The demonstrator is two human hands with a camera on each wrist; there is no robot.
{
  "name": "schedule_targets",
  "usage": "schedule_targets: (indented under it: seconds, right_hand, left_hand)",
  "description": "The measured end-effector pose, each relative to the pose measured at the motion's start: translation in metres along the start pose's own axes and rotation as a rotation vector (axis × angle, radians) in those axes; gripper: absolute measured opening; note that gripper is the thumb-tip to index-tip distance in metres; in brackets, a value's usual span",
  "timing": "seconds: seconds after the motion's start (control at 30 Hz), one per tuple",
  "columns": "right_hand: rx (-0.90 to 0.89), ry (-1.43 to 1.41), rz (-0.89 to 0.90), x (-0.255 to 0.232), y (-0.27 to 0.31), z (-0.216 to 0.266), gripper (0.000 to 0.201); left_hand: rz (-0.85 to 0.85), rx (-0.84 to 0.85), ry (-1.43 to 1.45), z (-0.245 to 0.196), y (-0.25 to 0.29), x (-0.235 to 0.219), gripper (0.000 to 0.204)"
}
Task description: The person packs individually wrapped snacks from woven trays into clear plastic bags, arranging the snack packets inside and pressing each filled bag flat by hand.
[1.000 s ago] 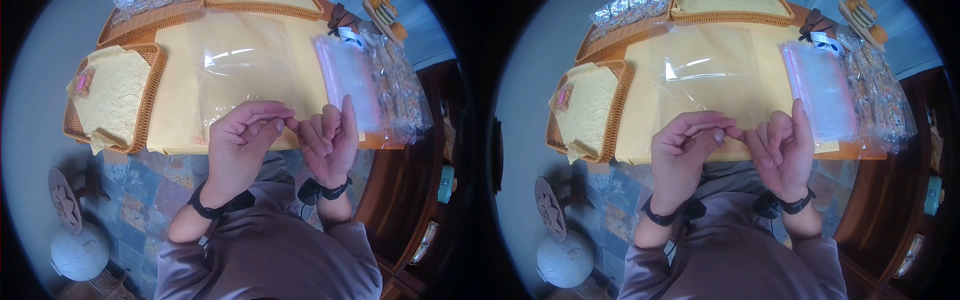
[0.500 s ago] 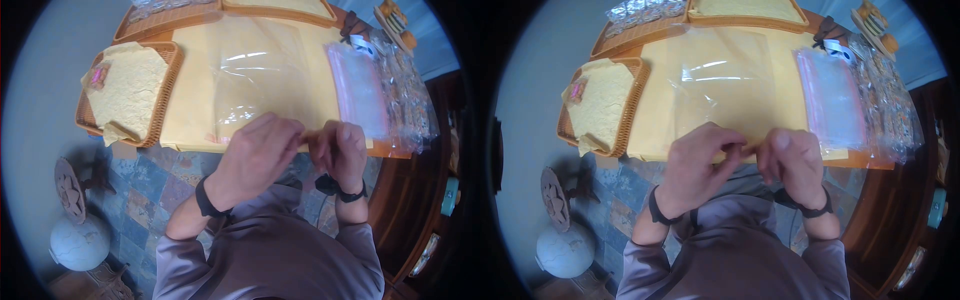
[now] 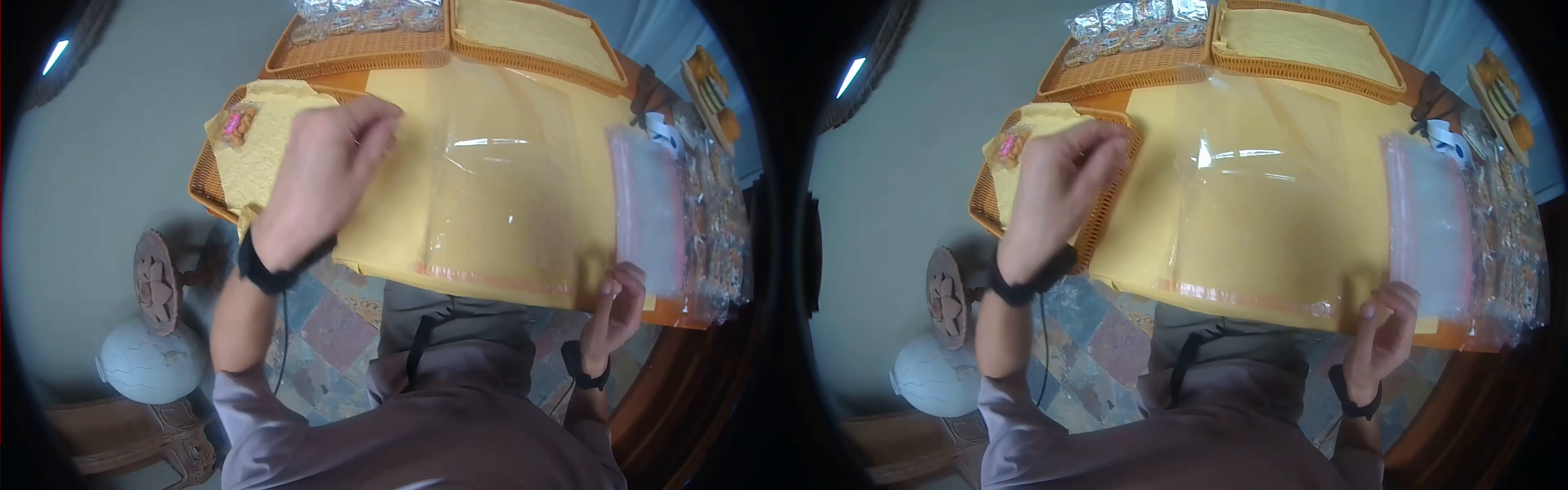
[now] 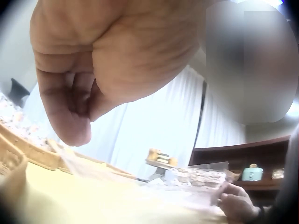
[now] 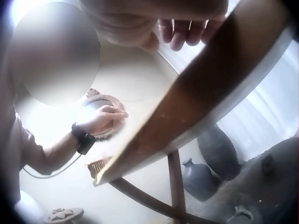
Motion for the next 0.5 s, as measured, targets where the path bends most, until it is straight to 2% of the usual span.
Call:
schedule_targets:
  seconds: [0.03, 0.07, 0.1, 0.17, 0.23, 0.3, 0.37, 0.4, 0.5]
  right_hand:
    - [0.008, -0.013, -0.001, 0.002, 0.002, -0.002, 0.017]
    - [-0.059, 0.079, -0.007, 0.004, 0.003, 0.004, 0.020]
    - [-0.127, 0.171, -0.011, 0.006, 0.005, 0.010, 0.022]
    - [-0.148, 0.230, 0.022, 0.006, 0.007, 0.005, 0.030]
    - [-0.235, 0.318, 0.028, 0.010, 0.011, 0.006, 0.035]
    - [-0.247, 0.349, 0.021, 0.008, 0.017, -0.001, 0.040]
    - [-0.303, 0.477, 0.058, 0.012, 0.020, 0.005, 0.034]
    - [-0.326, 0.573, 0.070, 0.012, 0.022, 0.005, 0.036]
    - [-0.397, 0.614, 0.060, 0.006, 0.030, 0.000, 0.038]
  left_hand:
    - [0.041, -0.056, 0.032, 0.022, -0.009, -0.004, 0.021]
    - [0.036, -0.113, 0.101, 0.043, -0.017, -0.010, 0.023]
    - [0.042, -0.117, 0.089, 0.059, -0.027, -0.016, 0.023]
    - [0.060, -0.239, 0.006, 0.100, -0.048, -0.030, 0.023]
    - [0.064, -0.173, -0.083, 0.142, -0.070, -0.042, 0.025]
    - [0.070, -0.106, -0.167, 0.157, -0.099, -0.045, 0.030]
    - [0.138, -0.075, -0.446, 0.166, -0.127, -0.039, 0.041]
    - [0.134, -0.087, -0.449, 0.174, -0.139, -0.034, 0.041]
    - [0.174, -0.125, -0.456, 0.204, -0.175, -0.010, 0.047]
Point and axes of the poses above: each hand's wrist, its own y-axis away from the middle knuckle, its own x-axis out of the palm, z = x × y, the point moved 8 cm from there along -y, towards the middle knuckle, and after that the axes turned 10 degrees about x, right-handed, at the moved point
